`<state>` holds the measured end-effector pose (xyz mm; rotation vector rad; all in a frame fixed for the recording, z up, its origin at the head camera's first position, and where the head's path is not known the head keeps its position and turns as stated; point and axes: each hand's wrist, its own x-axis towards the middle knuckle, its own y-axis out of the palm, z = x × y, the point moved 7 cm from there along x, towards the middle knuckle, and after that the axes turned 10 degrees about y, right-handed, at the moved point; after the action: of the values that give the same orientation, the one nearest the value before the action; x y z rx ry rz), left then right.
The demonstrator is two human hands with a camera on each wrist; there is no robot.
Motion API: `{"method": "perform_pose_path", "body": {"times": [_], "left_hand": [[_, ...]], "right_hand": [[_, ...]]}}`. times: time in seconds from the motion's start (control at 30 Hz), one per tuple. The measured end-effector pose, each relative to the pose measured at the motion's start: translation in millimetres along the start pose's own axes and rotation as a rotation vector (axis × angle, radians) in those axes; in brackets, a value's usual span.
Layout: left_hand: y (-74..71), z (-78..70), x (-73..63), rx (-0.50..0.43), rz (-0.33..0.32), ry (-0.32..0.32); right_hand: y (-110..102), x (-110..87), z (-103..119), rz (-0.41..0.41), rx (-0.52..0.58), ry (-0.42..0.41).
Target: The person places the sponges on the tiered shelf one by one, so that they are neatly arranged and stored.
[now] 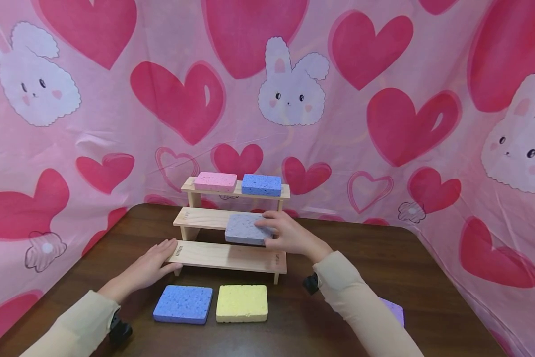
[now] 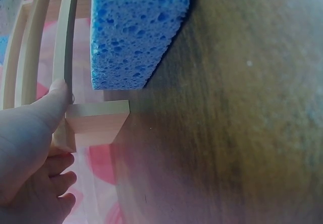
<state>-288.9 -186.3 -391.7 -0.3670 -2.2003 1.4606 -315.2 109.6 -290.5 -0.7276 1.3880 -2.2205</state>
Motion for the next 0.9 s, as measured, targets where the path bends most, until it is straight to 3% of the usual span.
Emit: {"method": "perform_pose_path", "body": {"times": [0.3, 0.9], "left_hand": [[-0.5, 0.3, 1.0, -0.002, 0.004, -0.011], [0.0, -0.1, 2.8, 0.002, 0.018, -0.028]], "right_hand": [[13.1, 15.6, 3.6, 0.047, 0.058, 0.046], [37.3, 51.7, 19.6, 0.069, -0.009, 0.027]]}}
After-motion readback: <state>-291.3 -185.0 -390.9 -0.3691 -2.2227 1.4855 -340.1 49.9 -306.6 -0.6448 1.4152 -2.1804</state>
